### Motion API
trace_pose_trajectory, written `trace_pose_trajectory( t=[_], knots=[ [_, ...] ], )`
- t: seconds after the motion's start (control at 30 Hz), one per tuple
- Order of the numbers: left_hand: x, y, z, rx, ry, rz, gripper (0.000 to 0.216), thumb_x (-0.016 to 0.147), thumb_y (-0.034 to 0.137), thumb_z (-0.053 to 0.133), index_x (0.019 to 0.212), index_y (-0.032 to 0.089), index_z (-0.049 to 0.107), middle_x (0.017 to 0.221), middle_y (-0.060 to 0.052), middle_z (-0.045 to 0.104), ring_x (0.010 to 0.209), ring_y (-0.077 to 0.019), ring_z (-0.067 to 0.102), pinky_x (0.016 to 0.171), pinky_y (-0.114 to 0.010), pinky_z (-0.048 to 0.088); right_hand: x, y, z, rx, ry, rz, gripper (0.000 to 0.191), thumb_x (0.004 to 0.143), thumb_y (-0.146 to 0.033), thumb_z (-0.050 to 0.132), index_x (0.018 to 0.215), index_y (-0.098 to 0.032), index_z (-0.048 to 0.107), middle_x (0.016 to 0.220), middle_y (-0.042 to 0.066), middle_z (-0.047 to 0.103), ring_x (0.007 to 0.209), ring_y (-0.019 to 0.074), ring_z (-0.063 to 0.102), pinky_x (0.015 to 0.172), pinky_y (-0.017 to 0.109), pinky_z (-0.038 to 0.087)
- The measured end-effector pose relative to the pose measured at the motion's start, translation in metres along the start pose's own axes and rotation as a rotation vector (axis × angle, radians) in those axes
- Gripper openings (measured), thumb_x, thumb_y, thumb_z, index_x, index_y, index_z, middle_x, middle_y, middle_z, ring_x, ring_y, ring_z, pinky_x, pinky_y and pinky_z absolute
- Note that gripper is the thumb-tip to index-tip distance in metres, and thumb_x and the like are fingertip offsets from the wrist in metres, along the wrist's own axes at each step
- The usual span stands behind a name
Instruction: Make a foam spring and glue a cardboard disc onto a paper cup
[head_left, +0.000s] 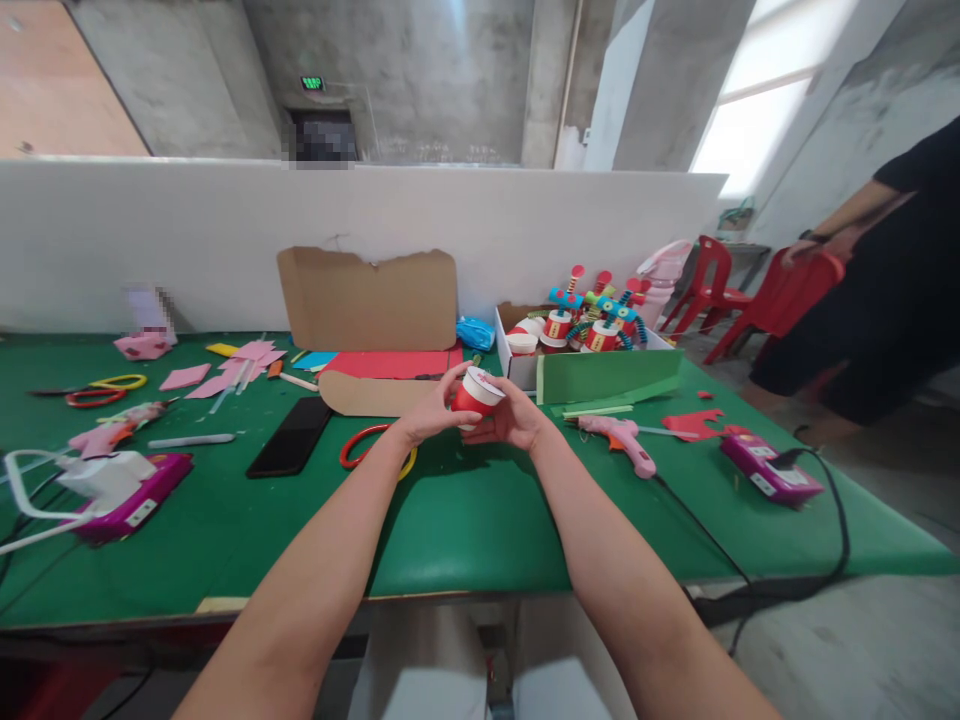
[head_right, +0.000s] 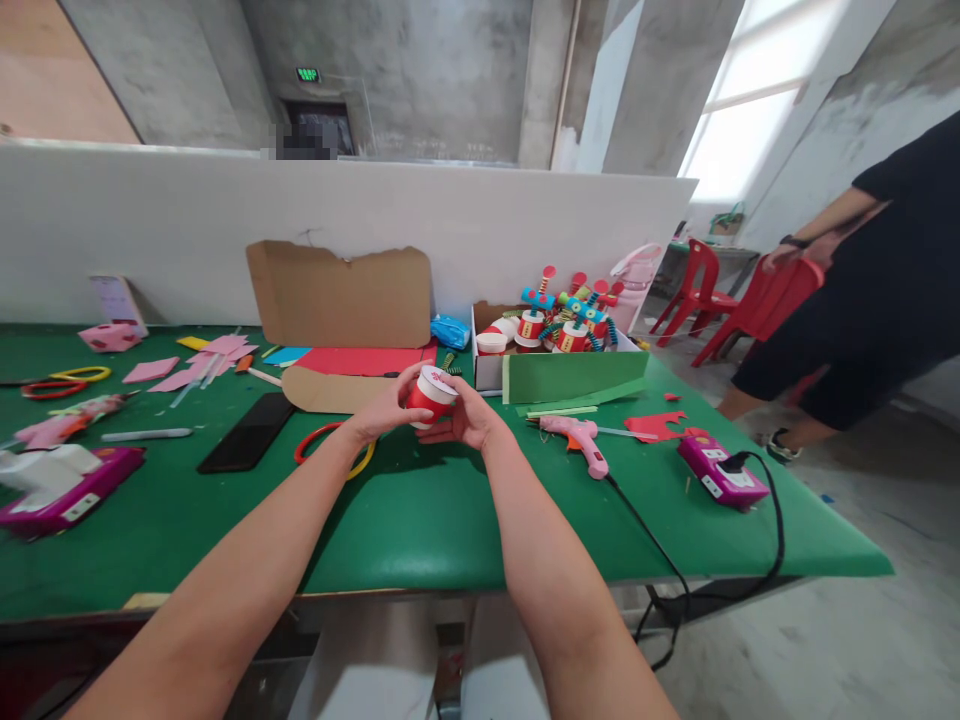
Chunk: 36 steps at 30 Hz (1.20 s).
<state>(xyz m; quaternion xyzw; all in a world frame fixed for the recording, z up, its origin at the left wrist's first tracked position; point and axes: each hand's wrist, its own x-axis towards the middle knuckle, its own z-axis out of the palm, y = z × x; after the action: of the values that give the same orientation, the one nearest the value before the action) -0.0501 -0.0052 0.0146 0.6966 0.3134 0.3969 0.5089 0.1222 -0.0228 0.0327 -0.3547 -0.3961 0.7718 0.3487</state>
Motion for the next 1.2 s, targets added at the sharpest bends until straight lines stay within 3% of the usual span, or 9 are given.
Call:
trace_pose_trajectory(
  t=[0.2,0.37,0.43,0.5,0.6,0.77,1.2],
  knots=[
    [0.004,-0.004,0.004,0.002,0.163,0.016,0.068,0.069,0.035,0.072,0.128,0.022,0.039,0.123,-0.013,0.057,0.105,-0.0232,0.059,0.084,-0.036,0.051,0.007,0.002,-0.004,-0.067,0.073,0.032,0.070,0.076,-0.078,0.034,0.101,-0.019,0.063,0.081,0.009,0.070,0.066,0.0236,0.069,0.068,0.043,0.056],
    [0.009,-0.007,-0.002,0.206,0.412,0.080,0.059,0.066,0.036,0.074,0.113,0.021,0.042,0.112,-0.009,0.056,0.100,-0.0218,0.058,0.081,-0.036,0.050,0.024,0.005,-0.017,-0.235,0.549,-0.272,0.040,0.078,-0.059,0.054,0.089,-0.021,0.063,0.088,0.006,0.068,0.065,0.0156,0.063,0.067,0.033,0.053],
    [0.009,-0.006,-0.004,0.344,0.448,0.121,0.055,0.065,0.034,0.073,0.110,0.020,0.043,0.112,-0.008,0.055,0.101,-0.0218,0.056,0.083,-0.036,0.048,0.027,0.005,-0.020,-0.304,0.637,-0.441,0.030,0.078,-0.049,0.056,0.086,-0.021,0.064,0.090,0.004,0.068,0.074,0.0157,0.063,0.072,0.031,0.052],
    [0.009,-0.005,-0.006,0.468,0.443,0.152,0.052,0.065,0.030,0.072,0.108,0.019,0.045,0.108,-0.007,0.055,0.099,-0.0217,0.056,0.085,-0.037,0.046,0.028,0.005,-0.022,-0.337,0.630,-0.570,0.027,0.078,-0.045,0.055,0.086,-0.022,0.066,0.093,0.003,0.069,0.085,0.0171,0.062,0.079,0.032,0.051],
    [0.008,-0.003,-0.007,0.611,0.432,0.192,0.050,0.063,0.024,0.071,0.107,0.019,0.048,0.107,-0.007,0.056,0.098,-0.0223,0.056,0.087,-0.038,0.045,0.027,0.006,-0.022,-0.351,0.582,-0.630,0.026,0.077,-0.042,0.056,0.087,-0.022,0.068,0.095,0.002,0.070,0.094,0.0187,0.061,0.086,0.034,0.048],
    [0.008,-0.004,-0.006,0.722,0.427,0.260,0.050,0.063,0.022,0.071,0.108,0.020,0.051,0.107,-0.008,0.056,0.100,-0.0242,0.055,0.089,-0.040,0.043,0.027,0.006,-0.021,-0.359,0.533,-0.612,0.026,0.075,-0.038,0.057,0.088,-0.021,0.071,0.096,0.003,0.071,0.098,0.0201,0.061,0.090,0.036,0.046],
    [0.005,-0.001,-0.002,0.796,0.391,0.250,0.045,0.067,0.028,0.070,0.107,0.021,0.051,0.104,-0.008,0.055,0.096,-0.0250,0.055,0.085,-0.039,0.044,0.029,0.009,-0.023,-0.274,0.491,-0.513,0.029,0.071,-0.038,0.056,0.088,-0.021,0.073,0.097,0.002,0.072,0.098,0.0223,0.062,0.085,0.035,0.047]
  ],
)
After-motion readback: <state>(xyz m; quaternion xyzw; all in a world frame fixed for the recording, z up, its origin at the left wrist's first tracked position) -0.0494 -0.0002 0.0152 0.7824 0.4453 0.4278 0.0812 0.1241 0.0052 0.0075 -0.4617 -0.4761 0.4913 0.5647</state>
